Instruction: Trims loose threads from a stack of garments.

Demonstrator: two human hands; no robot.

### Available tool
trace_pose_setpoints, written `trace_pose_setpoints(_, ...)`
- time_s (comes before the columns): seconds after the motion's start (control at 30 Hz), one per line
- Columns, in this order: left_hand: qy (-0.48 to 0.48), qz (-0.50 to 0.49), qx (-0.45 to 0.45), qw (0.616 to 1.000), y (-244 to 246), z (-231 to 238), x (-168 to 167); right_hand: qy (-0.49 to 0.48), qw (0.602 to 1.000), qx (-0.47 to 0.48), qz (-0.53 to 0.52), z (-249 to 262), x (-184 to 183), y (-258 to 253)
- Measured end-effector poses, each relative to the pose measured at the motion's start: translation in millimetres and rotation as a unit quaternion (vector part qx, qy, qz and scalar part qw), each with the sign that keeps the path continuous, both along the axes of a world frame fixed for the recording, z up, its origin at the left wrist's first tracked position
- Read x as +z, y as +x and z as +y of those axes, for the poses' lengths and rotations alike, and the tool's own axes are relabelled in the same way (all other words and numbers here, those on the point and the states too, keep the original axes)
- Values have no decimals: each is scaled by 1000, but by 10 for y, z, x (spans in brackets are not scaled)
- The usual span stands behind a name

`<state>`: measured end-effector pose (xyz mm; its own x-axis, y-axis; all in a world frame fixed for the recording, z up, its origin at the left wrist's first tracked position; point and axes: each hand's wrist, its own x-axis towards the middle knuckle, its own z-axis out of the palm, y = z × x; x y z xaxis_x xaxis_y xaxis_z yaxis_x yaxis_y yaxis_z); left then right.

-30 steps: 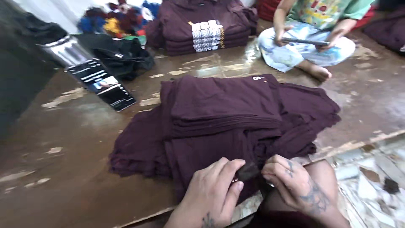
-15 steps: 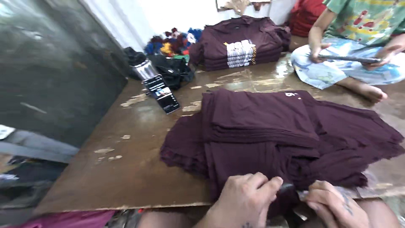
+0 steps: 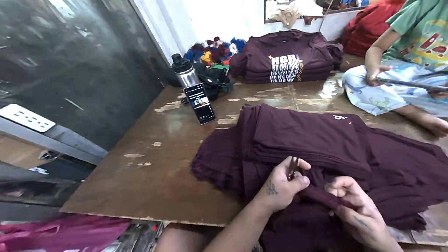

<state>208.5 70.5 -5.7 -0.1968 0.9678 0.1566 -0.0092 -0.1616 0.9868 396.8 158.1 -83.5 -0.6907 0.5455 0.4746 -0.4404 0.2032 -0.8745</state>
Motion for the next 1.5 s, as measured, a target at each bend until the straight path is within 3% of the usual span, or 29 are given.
trace_pose_setpoints(0.03,3,-18,-1,1000,-9,-10,-28,-15,1000,17,-1,-9,-1,27)
trace_pose_setpoints(0.1,27,-11,-6,1000,-9,-39,-88,84,994,-52,-49,-58,30,49)
trace_pose_setpoints(0.17,46,3,-15,999,-5,-61,-116,284,928,-200,-136,-97,53,20)
trace_pose_setpoints(0.23,52,20,-27,998,-4,-66,-121,395,855,-274,-196,-89,125,88)
trace_pose_setpoints(0.33,62,72,-43,995,-5,-83,-131,395,855,-199,-270,-84,438,415)
trace_pose_setpoints(0.43,72,89,-44,992,-3,-68,-146,401,865,-147,-264,-7,643,587)
trace_pose_setpoints(0.57,69,65,-28,995,37,-22,-141,361,870,-193,-275,-73,464,527)
trace_pose_setpoints(0.7,85,87,-31,992,39,-26,-175,435,844,-268,-165,-52,263,29)
trace_pose_setpoints(0.93,92,137,-50,985,49,13,-232,413,863,-211,-201,19,453,602)
trace_pose_setpoints(1.07,85,94,-26,992,71,29,-232,366,863,-244,-247,-88,463,391)
trace_pose_setpoints(1.17,86,94,-31,991,72,7,-240,379,869,-262,-183,-108,348,88)
trace_pose_setpoints(1.3,67,218,-71,971,-12,-57,-202,413,846,-269,-206,-112,344,222)
trace_pose_setpoints(1.5,46,499,-71,862,22,-146,-15,434,804,-304,-268,-213,372,504)
